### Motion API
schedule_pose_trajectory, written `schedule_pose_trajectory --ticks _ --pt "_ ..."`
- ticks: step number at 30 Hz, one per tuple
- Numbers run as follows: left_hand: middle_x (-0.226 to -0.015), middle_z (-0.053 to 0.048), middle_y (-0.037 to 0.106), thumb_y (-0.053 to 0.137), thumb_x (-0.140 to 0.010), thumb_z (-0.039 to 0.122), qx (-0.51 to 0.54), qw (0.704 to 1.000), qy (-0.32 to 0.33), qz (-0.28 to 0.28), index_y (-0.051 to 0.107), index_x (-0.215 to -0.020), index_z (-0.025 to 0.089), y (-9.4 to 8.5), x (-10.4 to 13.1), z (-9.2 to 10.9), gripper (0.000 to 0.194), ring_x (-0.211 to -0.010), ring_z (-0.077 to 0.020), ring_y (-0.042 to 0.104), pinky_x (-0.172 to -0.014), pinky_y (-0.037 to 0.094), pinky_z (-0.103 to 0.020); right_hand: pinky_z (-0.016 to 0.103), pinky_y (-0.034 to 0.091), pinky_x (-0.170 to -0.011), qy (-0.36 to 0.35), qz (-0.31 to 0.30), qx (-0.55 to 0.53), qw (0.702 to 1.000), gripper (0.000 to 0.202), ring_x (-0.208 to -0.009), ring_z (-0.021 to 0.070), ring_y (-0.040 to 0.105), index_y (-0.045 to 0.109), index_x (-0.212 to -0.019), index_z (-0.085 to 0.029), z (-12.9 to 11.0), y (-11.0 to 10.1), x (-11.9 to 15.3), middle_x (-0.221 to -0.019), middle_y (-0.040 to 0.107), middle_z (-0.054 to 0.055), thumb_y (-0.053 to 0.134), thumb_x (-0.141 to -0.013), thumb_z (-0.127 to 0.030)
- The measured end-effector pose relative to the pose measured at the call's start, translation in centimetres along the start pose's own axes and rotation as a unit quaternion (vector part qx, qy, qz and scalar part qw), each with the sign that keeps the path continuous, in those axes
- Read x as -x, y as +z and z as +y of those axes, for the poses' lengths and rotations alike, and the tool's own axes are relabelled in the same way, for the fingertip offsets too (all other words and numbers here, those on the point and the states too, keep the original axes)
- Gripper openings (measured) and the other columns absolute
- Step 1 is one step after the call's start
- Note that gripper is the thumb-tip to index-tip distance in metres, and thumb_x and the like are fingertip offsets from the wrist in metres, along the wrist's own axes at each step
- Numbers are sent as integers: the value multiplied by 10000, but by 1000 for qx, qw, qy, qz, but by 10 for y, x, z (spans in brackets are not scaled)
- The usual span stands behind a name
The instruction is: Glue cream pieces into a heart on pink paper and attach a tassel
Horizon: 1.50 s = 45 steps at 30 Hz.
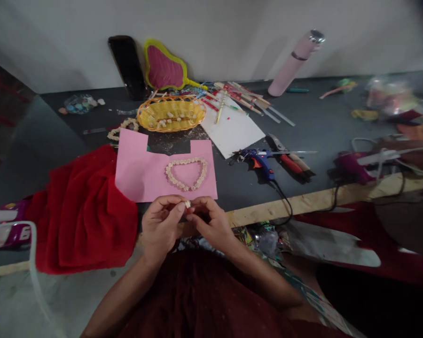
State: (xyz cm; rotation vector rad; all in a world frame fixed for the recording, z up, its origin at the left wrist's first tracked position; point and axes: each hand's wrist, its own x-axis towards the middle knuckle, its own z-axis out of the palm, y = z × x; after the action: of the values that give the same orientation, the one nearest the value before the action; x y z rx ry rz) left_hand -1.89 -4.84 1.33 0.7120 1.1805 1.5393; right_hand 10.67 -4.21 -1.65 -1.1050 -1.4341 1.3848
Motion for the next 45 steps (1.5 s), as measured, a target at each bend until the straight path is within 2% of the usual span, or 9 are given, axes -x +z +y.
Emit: schedule_pose_trajectory --ticks 7,12,15,18,21,28,35,39,45 --pt "-762 7 713 802 -646 226 -11 1000 16 -19 677 -746 189 0 -3 6 164 -564 -82 634 -532 537 -182 246 521 -698 -17 -35 81 996 148 -774 130 663 596 -971 -213 0 -7 2 -877 705 7 621 -826 -233" --pt "-844 -7 711 771 -681 194 -38 999 9 -22 672 -817 176 -16 -9 -8 169 -617 -81 631 -589 532 -196 271 506 -823 -46 -104 180 977 277 -926 149 646 610 -1091 -220 0 -26 -2 -1050 685 33 627 -822 -155" --pt "-861 -28 712 762 -704 220 -89 996 20 -21 673 -886 169 -27 -12 -19 209 -627 -100 638 -590 531 -215 285 490 -873 -72 -66 181 979 214 -975 148 627 624 -1070 -221 -5 -34 -8 -1067 670 38 577 -869 -163" --pt "-845 -33 714 748 -729 248 -148 988 36 -15 677 -908 167 -32 -12 -25 208 -656 -118 653 -612 540 -223 257 502 -796 -82 -19 145 986 145 -867 128 627 633 -1021 -212 -14 -31 -13 -964 672 26 584 -886 -229" --pt "-858 -23 710 731 -753 239 -165 985 50 -24 677 -904 180 -33 -11 -25 171 -742 -128 668 -669 547 -219 230 500 -694 -79 -25 116 990 128 -762 114 614 639 -982 -213 -20 -22 -16 -877 666 9 627 -862 -255" --pt "-869 -3 701 723 -768 215 -173 982 65 -32 678 -913 198 -35 -9 -24 153 -791 -122 666 -726 551 -216 271 513 -782 -99 -12 107 989 80 -822 130 634 667 -924 -225 -11 -6 -22 -871 683 12 605 -873 -215" --pt "-895 -6 704 690 -804 235 -241 966 81 -47 688 -924 212 -36 -9 -23 122 -830 -126 661 -776 532 -227 248 537 -700 -34 13 27 999 45 -743 119 641 653 -856 -207 -4 -3 -22 -813 684 6 644 -818 -229" --pt "-905 -19 701 678 -813 250 -244 965 76 -57 688 -936 205 -36 -10 -22 131 -844 -140 659 -789 530 -247 245 538 -682 -20 16 -2 1000 64 -720 113 635 645 -847 -199 0 -2 -22 -797 674 7 653 -809 -250" --pt "-919 -15 688 679 -808 245 -216 972 57 -65 675 -960 208 -34 -9 -21 157 -831 -131 653 -773 539 -230 270 542 -745 -65 10 43 997 71 -784 125 646 656 -897 -204 -2 -3 -22 -850 682 22 618 -838 -212"
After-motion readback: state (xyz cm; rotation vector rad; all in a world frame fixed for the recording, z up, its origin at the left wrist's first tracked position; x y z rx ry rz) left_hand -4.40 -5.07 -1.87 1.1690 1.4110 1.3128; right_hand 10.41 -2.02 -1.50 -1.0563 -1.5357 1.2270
